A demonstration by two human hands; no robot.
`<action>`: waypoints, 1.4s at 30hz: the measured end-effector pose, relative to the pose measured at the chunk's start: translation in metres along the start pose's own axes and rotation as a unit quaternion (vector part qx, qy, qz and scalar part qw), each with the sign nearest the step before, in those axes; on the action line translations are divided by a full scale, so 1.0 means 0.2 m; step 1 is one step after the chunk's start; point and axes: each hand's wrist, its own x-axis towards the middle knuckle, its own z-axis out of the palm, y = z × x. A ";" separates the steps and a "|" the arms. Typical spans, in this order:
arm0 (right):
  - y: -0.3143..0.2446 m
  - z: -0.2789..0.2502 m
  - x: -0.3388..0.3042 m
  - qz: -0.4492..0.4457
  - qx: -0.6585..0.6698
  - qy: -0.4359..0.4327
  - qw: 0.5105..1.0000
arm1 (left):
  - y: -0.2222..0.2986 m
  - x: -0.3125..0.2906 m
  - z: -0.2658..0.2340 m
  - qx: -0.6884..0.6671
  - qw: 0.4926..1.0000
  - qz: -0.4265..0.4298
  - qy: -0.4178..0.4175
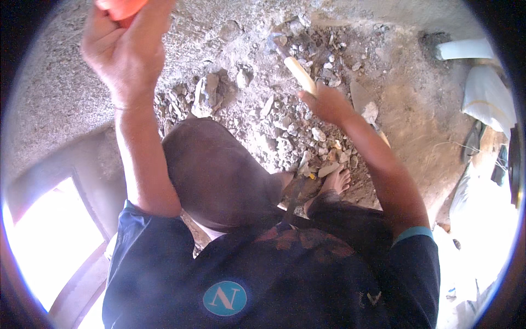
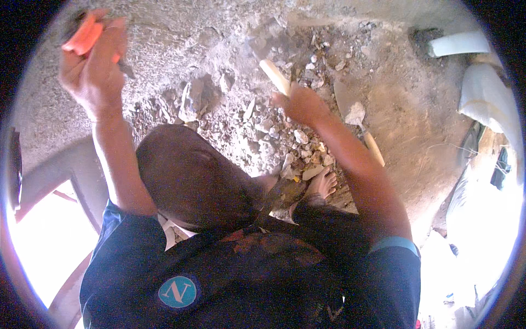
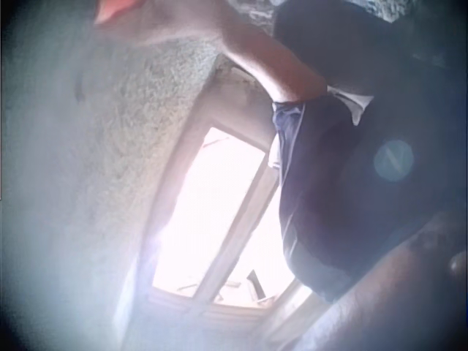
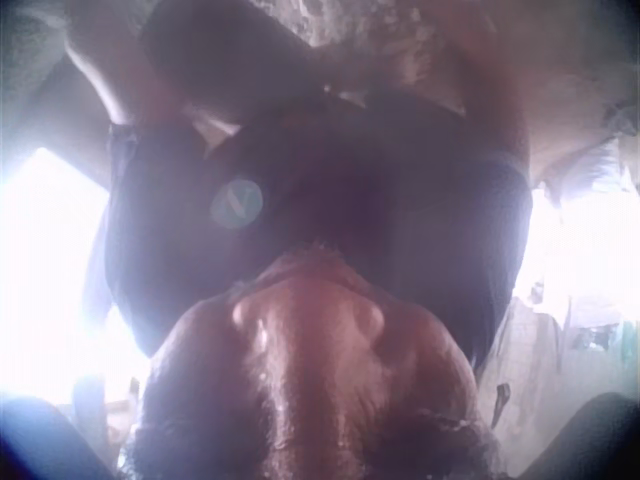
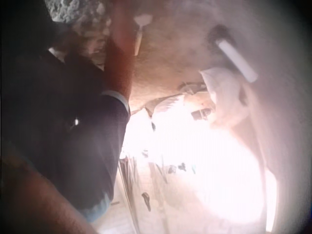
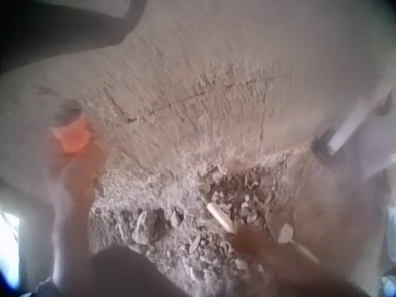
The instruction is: The person chips away at a concrete wall and floor area using a hammer and a chisel, clearing debris as they work.
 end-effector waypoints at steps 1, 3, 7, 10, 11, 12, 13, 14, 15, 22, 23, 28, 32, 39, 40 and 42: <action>0.04 -0.02 0.03 -0.006 0.019 -0.012 1.000 | 0.00 -0.01 0.00 0.002 1.000 0.010 0.000; 0.09 -0.07 0.08 -0.021 0.057 -0.039 0.997 | -0.02 -0.02 -0.06 0.085 0.993 0.063 -0.050; 0.00 -0.12 0.09 -0.016 0.112 -0.091 0.989 | -0.01 -0.04 -0.18 0.123 0.988 0.037 -0.091; 0.07 0.07 0.12 -0.016 0.115 -0.062 0.991 | 0.03 -0.06 -0.09 0.178 0.979 -0.051 -0.086; 0.06 0.11 0.12 -0.029 0.098 -0.017 0.995 | 0.02 -0.05 -0.10 0.196 0.976 -0.015 -0.098; 0.05 0.16 0.11 -0.041 0.081 0.028 0.995 | 0.01 -0.05 -0.11 0.214 0.971 0.022 -0.108; 0.01 0.19 0.08 -0.051 0.064 0.073 0.994 | -0.07 -0.02 -0.18 0.204 0.965 0.106 -0.129; -0.09 0.16 0.05 -0.020 0.082 0.086 0.993 | -0.08 -0.02 -0.22 0.209 0.956 0.151 -0.139; -0.13 0.19 0.05 -0.029 0.103 0.086 0.991 | -0.08 -0.02 -0.26 0.214 0.946 0.194 -0.150; -0.37 0.36 0.19 -0.126 0.140 0.032 0.982 | -0.02 -0.01 -0.26 0.181 0.943 0.205 -0.189; -0.44 0.44 0.24 -0.184 0.104 0.024 0.977 | 0.02 -0.01 -0.29 0.187 0.941 0.195 -0.203; -0.55 0.94 0.29 -0.050 0.150 -0.108 0.981 | 0.01 -0.03 -0.25 0.174 0.970 0.108 -0.133; -0.42 0.69 0.10 -0.187 0.051 -0.232 0.953 | 0.05 -0.03 -0.31 0.085 0.992 -0.003 -0.088; -0.51 0.51 0.29 -0.039 0.238 -0.107 0.965 | 0.06 -0.05 -0.33 0.130 0.990 -0.035 -0.047; -0.53 0.55 0.36 -0.038 0.208 -0.096 0.973 | 0.07 -0.06 -0.32 0.120 0.991 -0.047 -0.032; -0.56 0.61 0.42 0.010 0.180 -0.113 0.977 | 0.03 -0.04 -0.28 0.102 0.992 -0.061 -0.031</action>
